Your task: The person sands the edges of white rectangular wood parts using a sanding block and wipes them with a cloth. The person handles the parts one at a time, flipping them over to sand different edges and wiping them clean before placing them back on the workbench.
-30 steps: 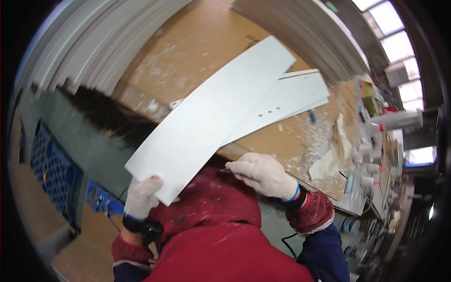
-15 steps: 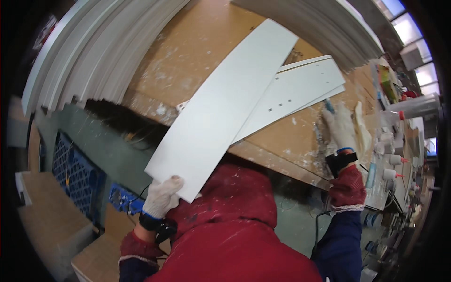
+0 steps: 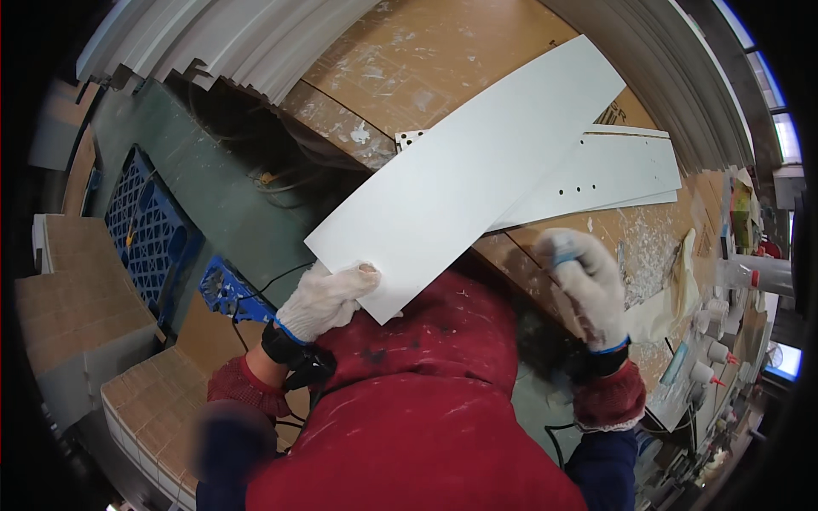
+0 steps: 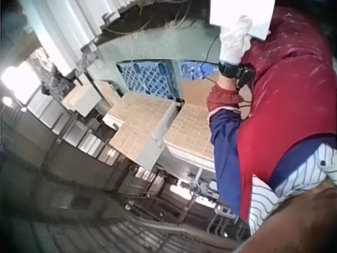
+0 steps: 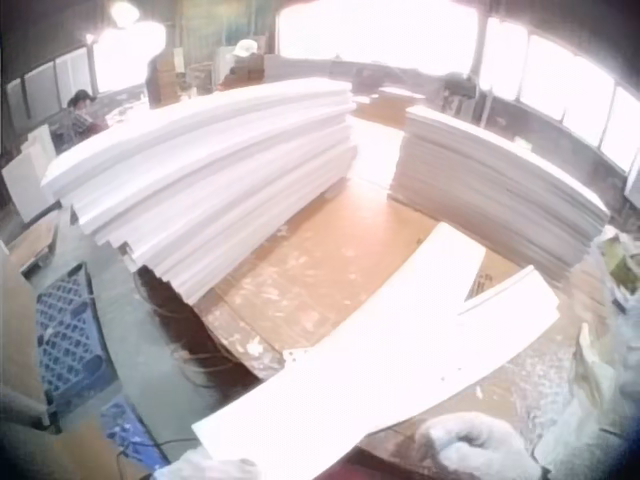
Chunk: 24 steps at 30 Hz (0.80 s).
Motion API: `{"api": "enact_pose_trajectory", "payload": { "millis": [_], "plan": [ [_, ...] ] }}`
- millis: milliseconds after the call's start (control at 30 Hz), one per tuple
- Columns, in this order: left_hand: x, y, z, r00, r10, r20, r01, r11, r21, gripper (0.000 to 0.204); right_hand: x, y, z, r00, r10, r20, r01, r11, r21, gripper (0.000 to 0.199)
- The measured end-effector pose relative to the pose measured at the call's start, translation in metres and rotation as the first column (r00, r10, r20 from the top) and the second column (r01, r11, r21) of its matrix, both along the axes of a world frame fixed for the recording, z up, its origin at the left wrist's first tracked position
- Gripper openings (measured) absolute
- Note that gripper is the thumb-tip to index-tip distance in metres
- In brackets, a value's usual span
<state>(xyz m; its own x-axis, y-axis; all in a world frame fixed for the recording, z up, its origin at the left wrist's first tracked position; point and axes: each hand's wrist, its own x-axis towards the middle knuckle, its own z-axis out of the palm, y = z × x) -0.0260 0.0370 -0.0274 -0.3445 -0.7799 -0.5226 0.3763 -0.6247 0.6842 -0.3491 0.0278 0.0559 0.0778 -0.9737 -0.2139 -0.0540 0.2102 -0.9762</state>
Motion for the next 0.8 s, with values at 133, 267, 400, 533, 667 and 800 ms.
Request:
{"api": "enact_pose_trajectory", "payload": {
  "millis": [133,267,400,533,667,800],
  "plan": [
    [-0.007,-0.005,0.018,0.996,-0.011,-0.092,0.012,1.000,0.008,0.041,0.025,-0.002,-0.003,0.987,0.104,0.122,-0.122,0.981,0.152,0.023],
    [-0.008,-0.006,0.018,0.995,-0.046,-0.086,0.041,0.998,-0.053,0.051,0.031,0.002,-0.016,0.931,0.022,0.364,-0.091,0.981,0.173,0.032],
    [-0.004,-0.005,0.012,0.996,-0.055,-0.070,0.053,0.998,-0.038,0.051,0.037,0.004,-0.018,0.880,-0.027,0.474,-0.063,0.983,0.174,0.041],
    [0.004,0.000,-0.014,0.987,-0.131,0.088,0.147,0.967,-0.210,0.043,0.043,0.004,-0.015,0.857,-0.055,0.513,-0.085,0.966,0.246,0.042],
    [0.006,0.006,-0.035,0.971,-0.082,0.226,0.160,0.922,-0.352,0.027,0.050,0.003,-0.017,0.858,0.000,0.513,-0.111,0.976,0.186,0.040],
    [0.010,0.008,-0.042,0.947,-0.120,0.299,0.247,0.866,-0.436,0.046,0.057,0.007,-0.014,0.882,-0.062,0.466,-0.049,0.974,0.222,0.038]
  ]
}}
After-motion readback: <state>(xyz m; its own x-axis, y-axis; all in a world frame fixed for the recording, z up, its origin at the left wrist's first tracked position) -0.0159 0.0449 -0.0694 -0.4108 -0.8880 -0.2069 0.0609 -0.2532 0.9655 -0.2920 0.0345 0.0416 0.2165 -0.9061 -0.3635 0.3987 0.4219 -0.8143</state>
